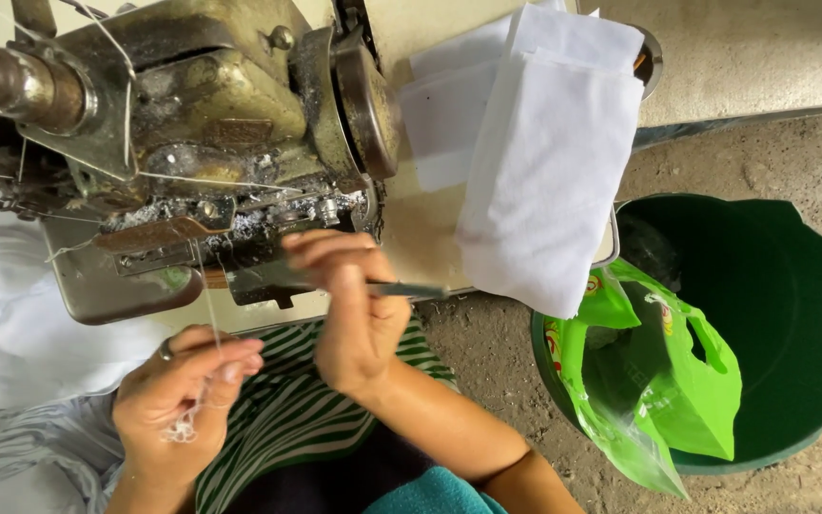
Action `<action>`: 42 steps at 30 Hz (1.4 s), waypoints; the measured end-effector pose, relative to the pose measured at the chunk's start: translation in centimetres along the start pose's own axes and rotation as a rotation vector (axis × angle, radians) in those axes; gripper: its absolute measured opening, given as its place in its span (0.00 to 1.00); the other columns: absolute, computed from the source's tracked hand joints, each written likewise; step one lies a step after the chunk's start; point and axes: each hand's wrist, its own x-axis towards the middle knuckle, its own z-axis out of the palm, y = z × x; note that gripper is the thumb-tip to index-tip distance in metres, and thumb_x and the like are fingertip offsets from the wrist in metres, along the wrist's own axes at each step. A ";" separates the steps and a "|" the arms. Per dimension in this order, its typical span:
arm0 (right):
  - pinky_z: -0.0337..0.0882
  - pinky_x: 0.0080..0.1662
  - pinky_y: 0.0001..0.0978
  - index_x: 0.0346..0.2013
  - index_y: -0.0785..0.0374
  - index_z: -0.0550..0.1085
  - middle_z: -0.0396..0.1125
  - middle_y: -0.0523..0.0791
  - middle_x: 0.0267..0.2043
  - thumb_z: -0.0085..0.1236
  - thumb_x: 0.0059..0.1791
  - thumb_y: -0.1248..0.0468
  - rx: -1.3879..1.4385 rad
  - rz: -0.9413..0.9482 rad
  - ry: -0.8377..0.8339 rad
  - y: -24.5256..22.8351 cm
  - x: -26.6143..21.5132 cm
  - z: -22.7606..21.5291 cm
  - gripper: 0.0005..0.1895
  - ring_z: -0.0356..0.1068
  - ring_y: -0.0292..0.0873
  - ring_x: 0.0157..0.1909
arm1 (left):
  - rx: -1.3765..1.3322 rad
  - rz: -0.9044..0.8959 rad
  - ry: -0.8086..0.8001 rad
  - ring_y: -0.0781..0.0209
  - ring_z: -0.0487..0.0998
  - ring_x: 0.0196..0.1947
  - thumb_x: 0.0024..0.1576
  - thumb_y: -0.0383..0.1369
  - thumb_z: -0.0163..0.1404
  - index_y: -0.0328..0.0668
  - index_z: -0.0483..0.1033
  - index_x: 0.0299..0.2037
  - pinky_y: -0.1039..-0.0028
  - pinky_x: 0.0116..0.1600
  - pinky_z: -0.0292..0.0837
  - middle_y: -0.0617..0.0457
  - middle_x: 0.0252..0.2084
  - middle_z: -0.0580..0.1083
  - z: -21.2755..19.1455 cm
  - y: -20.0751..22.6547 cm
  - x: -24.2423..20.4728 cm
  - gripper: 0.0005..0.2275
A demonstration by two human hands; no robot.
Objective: The person threads an industrial sewing machine using a pair of tweezers to pull the thread through various guides and needles.
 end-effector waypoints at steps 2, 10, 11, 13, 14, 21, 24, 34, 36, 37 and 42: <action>0.71 0.42 0.37 0.35 0.62 0.67 0.66 0.46 0.34 0.33 0.59 0.71 -0.145 -0.053 -0.140 -0.4 1.4 -1.0 0.13 0.66 0.45 0.38 | 0.046 0.061 -0.072 0.70 0.75 0.22 0.56 0.24 0.55 0.34 0.80 0.44 0.85 0.29 0.76 0.51 0.31 0.78 -0.4 -0.8 0.3 0.08; 0.66 0.39 0.32 0.57 0.60 0.65 0.63 0.40 0.31 0.44 0.57 0.66 -0.334 0.586 -0.554 -1.6 3.1 1.0 0.13 0.62 0.36 0.32 | 0.228 0.018 -0.315 0.66 0.76 0.31 0.56 0.30 0.57 0.47 0.83 0.44 0.72 0.41 0.74 0.57 0.38 0.74 -1.1 -1.2 -0.1 0.08; 0.65 0.38 0.33 0.48 0.59 0.65 0.61 0.40 0.30 0.45 0.55 0.67 -0.292 0.607 -0.536 -1.3 3.1 1.3 0.06 0.60 0.36 0.32 | 0.252 -0.032 -0.292 0.64 0.79 0.33 0.55 0.28 0.57 0.44 0.82 0.43 0.72 0.43 0.77 0.56 0.38 0.76 -1.0 -1.5 -0.2 0.07; 0.63 0.37 0.34 0.38 0.58 0.65 0.60 0.39 0.29 0.45 0.53 0.68 -0.257 0.628 -0.512 -0.9 3.0 1.5 0.02 0.57 0.37 0.32 | 0.269 -0.079 -0.275 0.63 0.82 0.35 0.55 0.27 0.57 0.42 0.81 0.41 0.72 0.45 0.80 0.55 0.38 0.78 -0.9 -2.0 -0.4 0.06; 0.65 0.36 0.34 0.45 0.58 0.67 0.60 0.40 0.33 0.47 0.54 0.68 -0.313 0.610 -0.547 -0.8 2.9 1.3 0.06 0.60 0.38 0.33 | 0.251 -0.136 -0.231 0.63 0.81 0.34 0.56 0.27 0.57 0.41 0.81 0.41 0.73 0.40 0.79 0.55 0.38 0.80 -0.8 -2.2 -0.6 0.05; 0.70 0.14 0.34 0.45 0.64 0.60 0.64 0.49 0.25 0.49 0.51 0.69 -0.210 0.825 -0.514 -3.2 3.8 3.2 0.10 0.66 0.47 0.14 | -0.230 -0.548 -0.025 0.58 0.78 0.26 0.64 0.28 0.47 0.37 0.69 0.43 0.69 0.35 0.81 0.46 0.29 0.73 1.6 -1.7 0.6 0.03; 0.66 0.11 0.30 0.47 0.59 0.56 0.62 0.45 0.25 0.49 0.51 0.70 -0.041 0.812 -0.506 -1.6 2.9 2.7 0.14 0.61 0.43 0.10 | -0.201 -0.627 0.059 0.60 0.73 0.23 0.68 0.27 0.41 0.38 0.69 0.56 0.70 0.34 0.73 0.46 0.24 0.71 2.0 1.0 1.8 0.09; 0.41 0.18 0.24 0.59 0.63 0.68 0.57 0.38 0.22 0.45 0.48 0.73 0.459 0.930 -0.010 -0.7 0.0 1.9 0.23 0.39 0.31 0.15 | -0.436 -0.314 0.149 0.62 0.71 0.24 0.66 0.30 0.44 0.32 0.67 0.60 0.76 0.33 0.71 0.45 0.28 0.72 -0.7 -2.2 -1.3 0.15; 0.46 0.20 0.19 0.62 0.69 0.69 0.53 0.38 0.25 0.43 0.56 0.70 1.121 1.044 -0.096 0.2 0.4 0.9 0.19 0.42 0.28 0.18 | -0.354 -0.294 0.158 0.60 0.72 0.24 0.66 0.31 0.44 0.30 0.67 0.58 0.75 0.35 0.72 0.44 0.27 0.72 -1.1 -2.3 -1.5 0.14; 0.46 0.20 0.19 0.62 0.69 0.69 0.53 0.38 0.25 0.43 0.56 0.70 1.120 1.040 -0.098 0.2 0.3 1.0 0.19 0.42 0.28 0.18 | -0.355 -0.289 0.156 0.60 0.72 0.24 0.66 0.31 0.44 0.30 0.67 0.58 0.75 0.35 0.72 0.44 0.27 0.72 -1.1 -2.4 -1.6 0.14; 0.49 0.23 0.23 0.60 0.76 0.67 0.54 0.39 0.27 0.41 0.57 0.69 1.397 1.175 0.139 -0.1 0.2 1.9 0.19 0.45 0.31 0.18 | -0.365 -0.364 0.200 0.59 0.72 0.23 0.66 0.26 0.42 0.30 0.68 0.59 0.75 0.36 0.70 0.46 0.27 0.69 -1.3 -2.8 -1.6 0.13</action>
